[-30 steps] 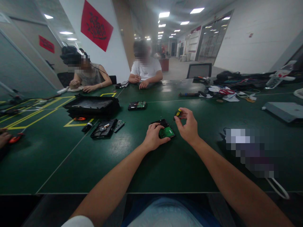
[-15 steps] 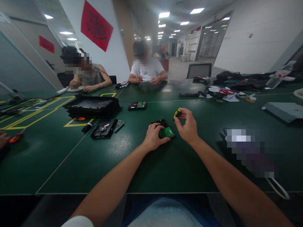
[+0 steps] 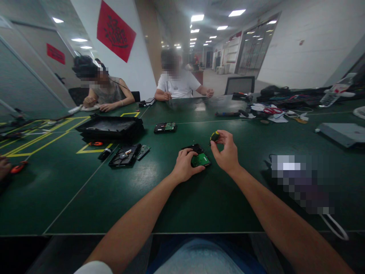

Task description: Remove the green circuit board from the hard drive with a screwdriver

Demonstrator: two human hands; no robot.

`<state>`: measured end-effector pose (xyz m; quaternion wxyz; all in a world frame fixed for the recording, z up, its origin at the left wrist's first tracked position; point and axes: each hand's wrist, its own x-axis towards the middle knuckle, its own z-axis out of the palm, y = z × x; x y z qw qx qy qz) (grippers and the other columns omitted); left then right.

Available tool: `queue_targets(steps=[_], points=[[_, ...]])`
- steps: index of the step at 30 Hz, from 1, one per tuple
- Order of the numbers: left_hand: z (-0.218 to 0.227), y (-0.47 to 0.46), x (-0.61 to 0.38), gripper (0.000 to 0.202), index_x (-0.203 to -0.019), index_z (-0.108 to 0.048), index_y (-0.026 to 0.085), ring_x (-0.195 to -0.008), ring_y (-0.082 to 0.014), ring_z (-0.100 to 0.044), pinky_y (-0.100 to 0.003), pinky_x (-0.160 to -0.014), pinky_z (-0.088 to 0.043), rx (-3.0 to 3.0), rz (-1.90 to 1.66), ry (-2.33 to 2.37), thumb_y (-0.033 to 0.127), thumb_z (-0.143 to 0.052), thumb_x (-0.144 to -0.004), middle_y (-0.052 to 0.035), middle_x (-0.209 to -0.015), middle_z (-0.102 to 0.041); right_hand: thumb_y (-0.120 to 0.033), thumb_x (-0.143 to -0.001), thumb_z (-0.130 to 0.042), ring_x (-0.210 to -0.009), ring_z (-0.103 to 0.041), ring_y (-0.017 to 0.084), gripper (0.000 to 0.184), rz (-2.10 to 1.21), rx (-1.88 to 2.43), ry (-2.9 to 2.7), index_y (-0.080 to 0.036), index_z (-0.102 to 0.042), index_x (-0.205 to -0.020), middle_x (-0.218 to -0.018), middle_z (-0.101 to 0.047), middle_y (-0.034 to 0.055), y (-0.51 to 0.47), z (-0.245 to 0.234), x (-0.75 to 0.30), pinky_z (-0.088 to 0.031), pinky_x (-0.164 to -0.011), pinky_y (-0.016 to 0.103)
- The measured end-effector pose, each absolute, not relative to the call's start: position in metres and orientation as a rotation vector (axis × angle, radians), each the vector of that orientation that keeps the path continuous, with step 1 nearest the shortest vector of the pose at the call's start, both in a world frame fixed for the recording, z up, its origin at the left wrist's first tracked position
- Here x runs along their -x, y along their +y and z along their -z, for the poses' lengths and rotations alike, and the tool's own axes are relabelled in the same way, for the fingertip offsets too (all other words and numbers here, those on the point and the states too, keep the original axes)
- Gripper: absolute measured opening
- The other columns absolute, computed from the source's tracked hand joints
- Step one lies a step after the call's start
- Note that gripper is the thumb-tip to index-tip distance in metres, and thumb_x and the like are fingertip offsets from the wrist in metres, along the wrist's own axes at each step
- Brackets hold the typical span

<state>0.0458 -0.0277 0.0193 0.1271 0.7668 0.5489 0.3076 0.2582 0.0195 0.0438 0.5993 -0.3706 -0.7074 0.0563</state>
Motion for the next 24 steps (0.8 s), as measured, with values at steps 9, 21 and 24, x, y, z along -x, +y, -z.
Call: queue_targets(steps=[9, 21, 24], points=[[-0.0157, -0.024, -0.0449, 0.059, -0.125, -0.069, 0.025, -0.139, -0.037, -0.048, -0.056, -0.119, -0.043, -2.244, -0.894, 1.598, 0.051, -0.089, -0.076, -0.0125, -0.141, -0.058, -0.03, -0.098, -0.065, -0.101, -0.072, 0.026, 0.046, -0.089, 0.859, -1.673, -0.029, -0.051, -0.142, -0.13, -0.064, 0.0113, 0.0168, -0.0469, -0.2594, -0.066, -0.089, 0.049], [-0.0126, -0.0231, -0.0443, 0.06, -0.126, -0.069, 0.025, -0.14, -0.0366, -0.047, -0.056, -0.119, -0.043, -2.233, -0.894, 1.603, 0.051, -0.09, -0.076, -0.0121, -0.143, -0.057, -0.034, -0.098, -0.069, -0.1, -0.072, 0.025, 0.043, -0.048, 0.866, -1.659, -0.029, -0.053, -0.137, -0.125, -0.065, 0.0097, 0.0162, -0.0466, -0.2583, -0.067, -0.083, 0.047], [-0.0142, -0.0241, -0.0455, 0.059, -0.125, -0.069, 0.024, -0.14, -0.0371, -0.047, -0.056, -0.119, -0.043, -2.232, -0.901, 1.598, 0.05, -0.09, -0.077, -0.0129, -0.142, -0.057, -0.034, -0.098, -0.068, -0.099, -0.072, 0.025, 0.043, -0.055, 0.865, -1.643, -0.029, -0.052, -0.138, -0.126, -0.065, 0.0104, 0.0173, -0.0458, -0.2579, -0.067, -0.085, 0.047]])
